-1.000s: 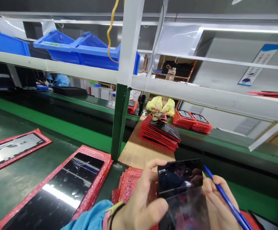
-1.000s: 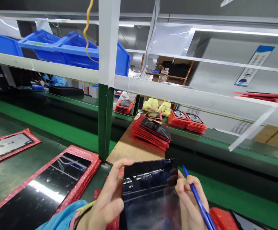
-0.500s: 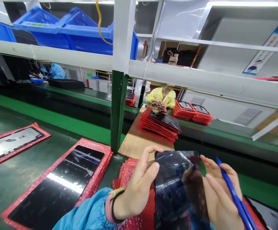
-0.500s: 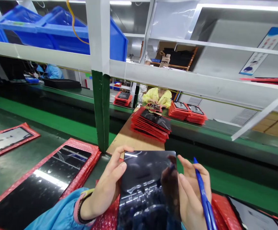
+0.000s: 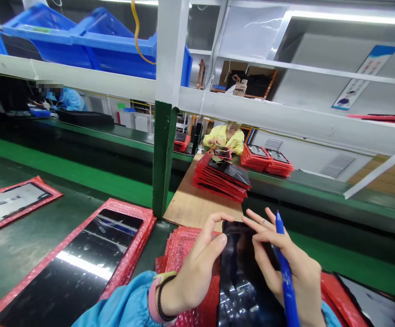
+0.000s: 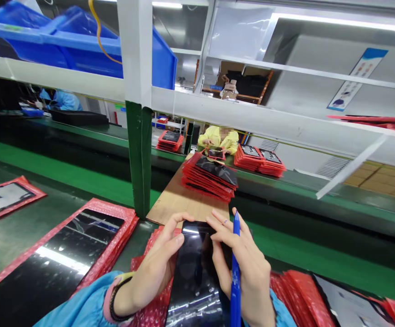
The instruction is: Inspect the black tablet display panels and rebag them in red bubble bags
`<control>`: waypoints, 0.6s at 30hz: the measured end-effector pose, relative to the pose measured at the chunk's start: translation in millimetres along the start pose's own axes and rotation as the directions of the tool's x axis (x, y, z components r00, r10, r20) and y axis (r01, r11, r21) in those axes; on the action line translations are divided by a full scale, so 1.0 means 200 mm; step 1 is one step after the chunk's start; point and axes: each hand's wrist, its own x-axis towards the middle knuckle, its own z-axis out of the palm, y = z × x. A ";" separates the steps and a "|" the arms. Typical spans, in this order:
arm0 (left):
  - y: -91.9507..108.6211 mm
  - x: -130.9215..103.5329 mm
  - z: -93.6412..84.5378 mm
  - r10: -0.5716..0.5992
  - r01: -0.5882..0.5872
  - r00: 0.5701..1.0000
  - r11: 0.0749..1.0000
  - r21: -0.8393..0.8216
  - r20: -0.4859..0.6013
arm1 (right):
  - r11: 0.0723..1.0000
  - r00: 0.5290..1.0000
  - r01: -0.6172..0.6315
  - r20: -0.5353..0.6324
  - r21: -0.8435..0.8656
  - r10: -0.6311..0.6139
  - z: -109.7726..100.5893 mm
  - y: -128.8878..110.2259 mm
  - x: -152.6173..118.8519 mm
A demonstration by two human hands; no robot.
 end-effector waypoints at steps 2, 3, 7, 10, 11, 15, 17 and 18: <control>0.00 0.00 0.00 -0.019 0.020 1.000 0.999 -0.046 0.014 | 0.999 1.000 0.006 -0.025 0.041 -0.005 -0.01 0.00 -0.02; 0.01 0.00 0.00 -0.029 0.031 0.999 0.997 -0.067 0.025 | 0.998 0.999 0.004 -0.040 0.066 -0.001 -0.02 0.00 -0.03; 0.01 0.00 0.00 -0.071 0.074 0.996 0.995 -0.073 0.050 | 0.985 0.988 -0.062 -0.127 0.161 0.082 -0.02 0.00 -0.05; 0.01 0.01 0.01 -0.107 0.110 0.993 0.992 -0.058 0.052 | 0.973 0.972 -0.123 -0.173 0.194 0.157 -0.01 0.01 -0.06; 0.01 0.01 0.01 -0.120 0.123 0.991 0.990 -0.064 0.054 | 0.971 0.969 -0.127 -0.185 0.201 0.165 0.00 0.01 -0.06; 0.01 0.03 0.00 -0.164 0.171 0.984 0.979 -0.110 0.069 | 0.964 0.958 -0.119 -0.229 0.240 0.175 0.01 0.00 -0.06; 0.02 0.04 0.00 -0.159 0.167 0.985 0.978 -0.126 0.070 | 0.949 0.943 -0.130 -0.260 0.286 0.208 0.00 0.00 -0.06; 0.02 0.04 0.00 -0.150 0.158 0.986 0.978 -0.136 0.067 | 0.940 0.933 -0.138 -0.279 0.311 0.229 -0.01 0.00 -0.06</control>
